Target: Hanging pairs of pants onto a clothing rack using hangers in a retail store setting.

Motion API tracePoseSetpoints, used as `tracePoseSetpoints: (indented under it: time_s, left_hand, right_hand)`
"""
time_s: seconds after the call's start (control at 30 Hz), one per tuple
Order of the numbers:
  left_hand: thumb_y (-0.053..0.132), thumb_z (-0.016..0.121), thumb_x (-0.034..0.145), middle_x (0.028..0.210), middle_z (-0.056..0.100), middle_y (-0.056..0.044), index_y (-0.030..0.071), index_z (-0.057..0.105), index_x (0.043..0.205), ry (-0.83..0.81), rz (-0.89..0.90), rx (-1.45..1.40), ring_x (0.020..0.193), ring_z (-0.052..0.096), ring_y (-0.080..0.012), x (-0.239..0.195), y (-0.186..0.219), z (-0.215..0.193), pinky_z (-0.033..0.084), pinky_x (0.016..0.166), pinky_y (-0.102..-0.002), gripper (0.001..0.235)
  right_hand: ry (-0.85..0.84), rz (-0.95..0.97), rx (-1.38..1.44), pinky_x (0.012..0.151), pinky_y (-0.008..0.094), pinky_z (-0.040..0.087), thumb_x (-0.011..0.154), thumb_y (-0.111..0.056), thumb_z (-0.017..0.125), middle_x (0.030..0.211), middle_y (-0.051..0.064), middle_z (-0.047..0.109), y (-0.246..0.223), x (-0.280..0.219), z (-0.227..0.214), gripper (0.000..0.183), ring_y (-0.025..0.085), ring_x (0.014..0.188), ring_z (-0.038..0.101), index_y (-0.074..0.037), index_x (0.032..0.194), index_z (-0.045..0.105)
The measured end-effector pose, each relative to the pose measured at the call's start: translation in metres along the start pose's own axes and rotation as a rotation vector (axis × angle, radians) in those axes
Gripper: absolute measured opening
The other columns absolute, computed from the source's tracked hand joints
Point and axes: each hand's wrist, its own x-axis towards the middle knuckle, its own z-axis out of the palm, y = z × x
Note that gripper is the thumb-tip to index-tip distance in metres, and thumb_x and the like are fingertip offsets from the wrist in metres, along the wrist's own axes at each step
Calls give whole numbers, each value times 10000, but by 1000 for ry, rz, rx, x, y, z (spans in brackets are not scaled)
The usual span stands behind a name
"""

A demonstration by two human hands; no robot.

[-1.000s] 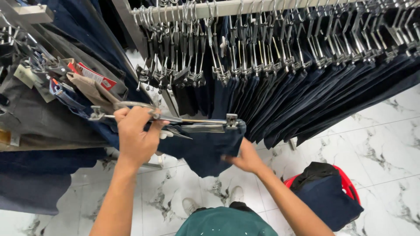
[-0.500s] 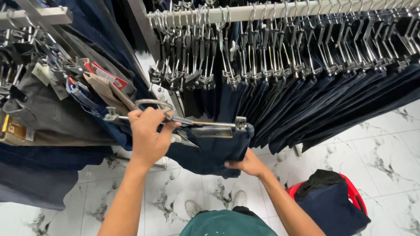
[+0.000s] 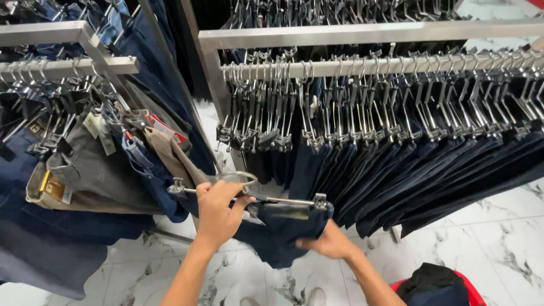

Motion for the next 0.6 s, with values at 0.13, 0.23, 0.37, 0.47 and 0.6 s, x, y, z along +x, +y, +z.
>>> tracePoseSetpoints:
  time_s: [0.13, 0.23, 0.37, 0.47, 0.6]
  left_hand:
    - [262, 786, 877, 847, 766, 98, 194, 767, 929, -14, -28, -31, 729, 644, -124, -8, -3, 1, 268, 788, -353, 88]
    - [231, 784, 874, 805, 753, 104, 188, 767, 925, 5, -51, -12, 695, 615, -110, -13, -7, 2, 267, 772, -351, 69]
    - [227, 775, 879, 768, 718, 96, 182, 750, 919, -6, -50, -22, 656, 574, -131, -16, -15, -3, 271, 780, -350, 66]
    - [213, 789, 861, 801, 750, 102, 185, 758, 905, 13, -75, -15, 692, 603, -111, -17, -16, -8, 280, 798, -352, 60]
    - [224, 783, 873, 709, 651, 93, 178, 718, 850, 32, -61, -15, 614, 498, -133, -14, -28, -15, 264, 764, -342, 83]
  right_hand:
    - [101, 119, -11, 952, 357, 567, 854, -200, 794, 1155, -14, 766, 11, 5, 12, 300, 138, 1089, 673, -108, 1140, 780]
    - [70, 127, 106, 964, 342, 579, 772, -180, 869, 1126, -18, 777, 16, 4, 24, 410, 115, 1054, 674, -73, 1156, 772]
    - [113, 281, -24, 917, 338, 582, 763, -222, 868, 1119, -8, 803, -7, 5, 31, 407, 136, 1061, 718, -126, 1147, 773]
    - [-24, 255, 29, 1026, 346, 540, 764, -181, 861, 1246, -17, 758, -14, 5, 32, 499, 144, 1171, 670, -126, 1242, 729]
    - [92, 262, 7, 874, 339, 575, 845, -219, 777, 1088, -14, 833, -12, 8, 37, 263, 148, 1010, 755, -124, 1089, 804]
